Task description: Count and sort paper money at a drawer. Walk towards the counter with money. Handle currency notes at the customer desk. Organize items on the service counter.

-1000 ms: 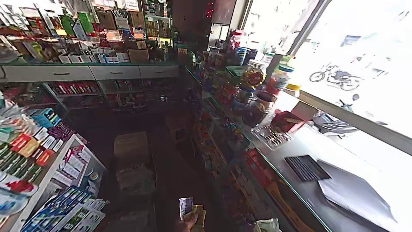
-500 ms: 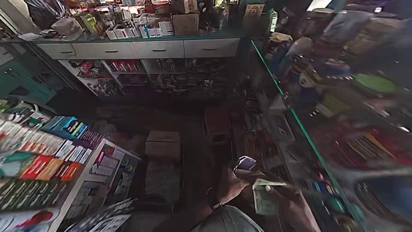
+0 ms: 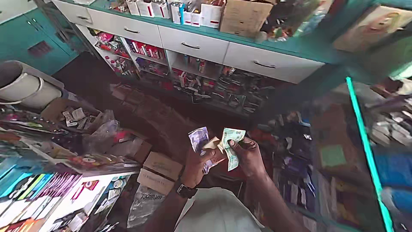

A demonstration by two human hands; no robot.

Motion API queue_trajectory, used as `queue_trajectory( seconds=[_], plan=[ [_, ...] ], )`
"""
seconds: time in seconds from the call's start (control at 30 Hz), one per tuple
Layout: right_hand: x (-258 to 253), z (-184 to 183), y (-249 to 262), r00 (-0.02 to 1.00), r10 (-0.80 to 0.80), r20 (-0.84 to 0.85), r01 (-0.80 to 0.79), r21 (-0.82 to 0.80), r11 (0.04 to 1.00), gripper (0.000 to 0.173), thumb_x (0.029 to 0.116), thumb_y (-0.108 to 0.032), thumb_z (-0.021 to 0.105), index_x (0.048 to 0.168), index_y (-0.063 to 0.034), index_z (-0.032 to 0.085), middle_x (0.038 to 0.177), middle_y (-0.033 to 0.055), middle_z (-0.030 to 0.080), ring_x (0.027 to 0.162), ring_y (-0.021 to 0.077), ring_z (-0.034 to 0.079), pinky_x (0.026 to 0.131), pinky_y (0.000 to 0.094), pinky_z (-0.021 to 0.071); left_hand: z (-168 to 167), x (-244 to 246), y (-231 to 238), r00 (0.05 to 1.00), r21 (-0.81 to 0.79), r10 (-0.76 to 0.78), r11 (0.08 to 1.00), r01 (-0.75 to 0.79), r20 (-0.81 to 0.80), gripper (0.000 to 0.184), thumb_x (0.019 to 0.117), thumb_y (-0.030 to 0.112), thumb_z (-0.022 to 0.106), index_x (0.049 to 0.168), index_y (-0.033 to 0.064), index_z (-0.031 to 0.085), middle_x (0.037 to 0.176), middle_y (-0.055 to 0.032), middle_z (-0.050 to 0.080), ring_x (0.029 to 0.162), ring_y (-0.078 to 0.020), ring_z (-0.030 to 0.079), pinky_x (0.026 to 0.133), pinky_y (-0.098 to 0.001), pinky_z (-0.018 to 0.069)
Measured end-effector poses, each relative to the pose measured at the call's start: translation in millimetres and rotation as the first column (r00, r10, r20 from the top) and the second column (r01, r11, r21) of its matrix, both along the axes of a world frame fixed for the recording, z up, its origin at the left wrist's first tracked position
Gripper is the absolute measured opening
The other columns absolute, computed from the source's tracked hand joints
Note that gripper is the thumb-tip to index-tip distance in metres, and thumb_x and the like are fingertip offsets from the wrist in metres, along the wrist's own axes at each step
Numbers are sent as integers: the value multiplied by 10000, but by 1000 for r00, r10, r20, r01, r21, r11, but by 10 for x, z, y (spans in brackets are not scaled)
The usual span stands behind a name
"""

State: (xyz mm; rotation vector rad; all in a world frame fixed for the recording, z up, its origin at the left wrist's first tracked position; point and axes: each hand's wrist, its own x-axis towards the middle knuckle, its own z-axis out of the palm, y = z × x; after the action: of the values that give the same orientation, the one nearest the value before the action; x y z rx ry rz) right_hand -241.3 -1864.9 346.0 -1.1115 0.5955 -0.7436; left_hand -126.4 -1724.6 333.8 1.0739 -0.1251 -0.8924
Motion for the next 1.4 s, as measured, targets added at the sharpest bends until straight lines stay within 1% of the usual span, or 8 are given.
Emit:
queue_trajectory(
  seconds=[0.2, 0.33, 0.5, 0.77, 0.93, 1.1, 1.3, 1.4],
  plan=[
    [1744, -161, -1325, 975, 209, 77, -193, -179, 965, 186, 826, -216, 837, 1008, -217, 803, 950, 31, 775, 782, 118, 735, 697, 298, 634, -179, 2091, -1167, 965, 204, 135, 962, -182, 224, 662, 741, 115, 865, 1306, -48, 561, 1135, -126, 694, 1018, -152, 689, 892, -343, 599],
    [3143, 116, -1910, 862, 507, -6, -413, -589, 695, 168, 893, -177, 788, 1051, -236, 785, 1074, -39, 768, 1068, 129, 708, 1076, 353, 520, 127, 3202, -1518, 964, 105, 154, 978, -179, 216, 557, 740, 125, 872, 1224, -10, 631, 1043, -79, 731, 948, -141, 715, 851, -341, 619],
    [5069, 189, -1992, 723, 691, 22, -595, -487, 639, 240, 848, -35, 785, 1050, -165, 789, 975, -27, 780, 822, 72, 733, 755, 260, 632, 295, 4615, -1496, 923, 249, 318, 896, -367, 215, 642, 763, 92, 866, 1315, -36, 563, 1092, -134, 706, 935, -178, 708, 815, -367, 621],
    [8285, 136, -1712, 467, 881, 81, -806, -372, 461, 187, 875, -13, 757, 1042, -92, 785, 929, 27, 782, 795, 104, 734, 746, 300, 633, 12, 6815, -1017, 693, -38, 629, 749, -661, 351, 658, 807, 46, 812, 1369, -62, 487, 1214, -98, 690, 1078, -148, 686, 944, -372, 593],
    [10115, 344, -1143, 194, 980, 49, -929, -311, 200, 133, 878, -30, 753, 1010, -38, 763, 861, 61, 764, 716, 139, 724, 672, 326, 636, 449, 8214, -727, 440, -52, 887, 450, -892, 138, 622, 833, -32, 735, 1381, -68, 443, 1177, -180, 679, 1018, -261, 707, 864, -450, 626],
    [11751, 371, -551, -15, 996, -83, -880, -472, -53, 136, 866, -100, 793, 985, -41, 763, 899, -1, 759, 761, 73, 710, 714, 274, 621, 504, 9582, -350, 105, -25, 986, 109, -994, 133, 365, 854, -111, 559, 1201, 0, 557, 837, -51, 725, 656, -108, 680, 589, -281, 596],
    [13658, 123, -128, 68, 997, 34, -878, -473, 75, 158, 866, -15, 767, 1023, -27, 759, 961, 17, 764, 798, 77, 712, 737, 279, 624, 257, 11756, 81, 209, 17, 962, 210, -978, 174, 315, 891, 60, 719, 1180, 10, 604, 766, -64, 684, 543, -102, 611, 474, -264, 546],
    [14510, 181, -179, 239, 969, 56, -869, -433, 239, 173, 879, 22, 734, 1046, -19, 750, 958, 12, 763, 779, 72, 713, 720, 267, 626, 332, 12875, 175, 360, 89, 899, 349, -933, 249, 415, 898, 95, 705, 1278, -12, 577, 1023, -98, 718, 874, -152, 711, 759, -335, 628]
  ],
)
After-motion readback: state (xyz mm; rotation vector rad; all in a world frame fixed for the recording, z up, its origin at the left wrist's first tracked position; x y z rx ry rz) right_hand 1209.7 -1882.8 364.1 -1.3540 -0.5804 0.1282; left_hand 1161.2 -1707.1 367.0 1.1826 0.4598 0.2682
